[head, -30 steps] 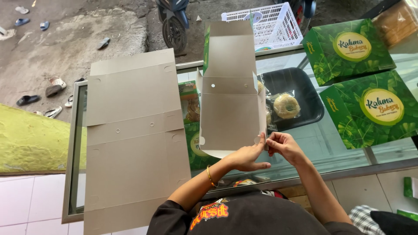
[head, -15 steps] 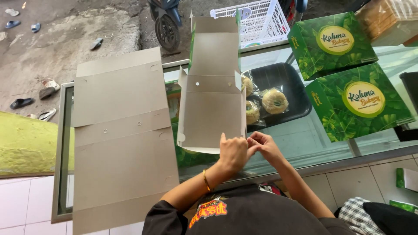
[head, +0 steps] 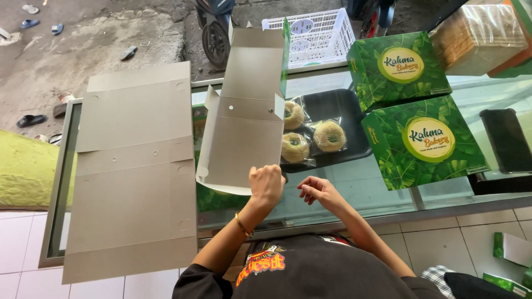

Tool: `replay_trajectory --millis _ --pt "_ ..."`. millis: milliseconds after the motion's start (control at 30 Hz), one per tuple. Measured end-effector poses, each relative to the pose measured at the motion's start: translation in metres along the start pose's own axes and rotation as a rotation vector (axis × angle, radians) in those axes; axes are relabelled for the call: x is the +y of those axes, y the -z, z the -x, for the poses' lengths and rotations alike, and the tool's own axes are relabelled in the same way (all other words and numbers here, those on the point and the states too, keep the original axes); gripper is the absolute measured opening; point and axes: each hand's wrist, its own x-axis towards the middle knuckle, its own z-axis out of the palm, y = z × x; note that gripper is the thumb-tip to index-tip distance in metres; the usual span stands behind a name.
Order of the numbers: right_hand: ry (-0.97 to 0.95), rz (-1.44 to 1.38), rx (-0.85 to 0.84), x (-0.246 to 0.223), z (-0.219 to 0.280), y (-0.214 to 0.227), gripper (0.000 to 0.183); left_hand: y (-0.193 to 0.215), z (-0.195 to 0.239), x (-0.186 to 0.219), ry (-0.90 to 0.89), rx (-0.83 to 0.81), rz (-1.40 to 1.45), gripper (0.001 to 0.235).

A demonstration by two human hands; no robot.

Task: Assemble a cardboard bakery box on a glass display counter.

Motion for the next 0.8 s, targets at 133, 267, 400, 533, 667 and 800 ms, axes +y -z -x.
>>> replay_trajectory --millis 133,267,400,533,667,800 --pt "-0.005 0.009 -0.044 0.004 0.000 0.007 0.023 0.005 0.004 0.009 -0.007 0.108 -0.049 0.017" --pt "0.002 -0.014 -0.086 0.007 -0.003 0.010 0.022 -0.025 0.011 0.006 0.014 0.228 -0.114 0.009" --pt "0.026 0.010 -0.099 0.008 -0.004 0.010 0.023 -0.030 0.014 0.005 -0.038 0.284 -0.293 0.009" --pt "0.060 -0.007 -0.113 0.013 -0.004 0.011 0.023 -0.043 0.016 -0.004 -0.118 0.292 -0.341 0.010" --pt "0.058 -0.012 -0.084 0.014 -0.005 0.009 0.023 -0.026 0.020 -0.006 -0.142 0.234 -0.254 0.011" --pt "0.063 0.026 -0.050 0.005 0.000 0.004 0.022 -0.020 0.020 -0.011 -0.145 0.128 -0.012 0.013"
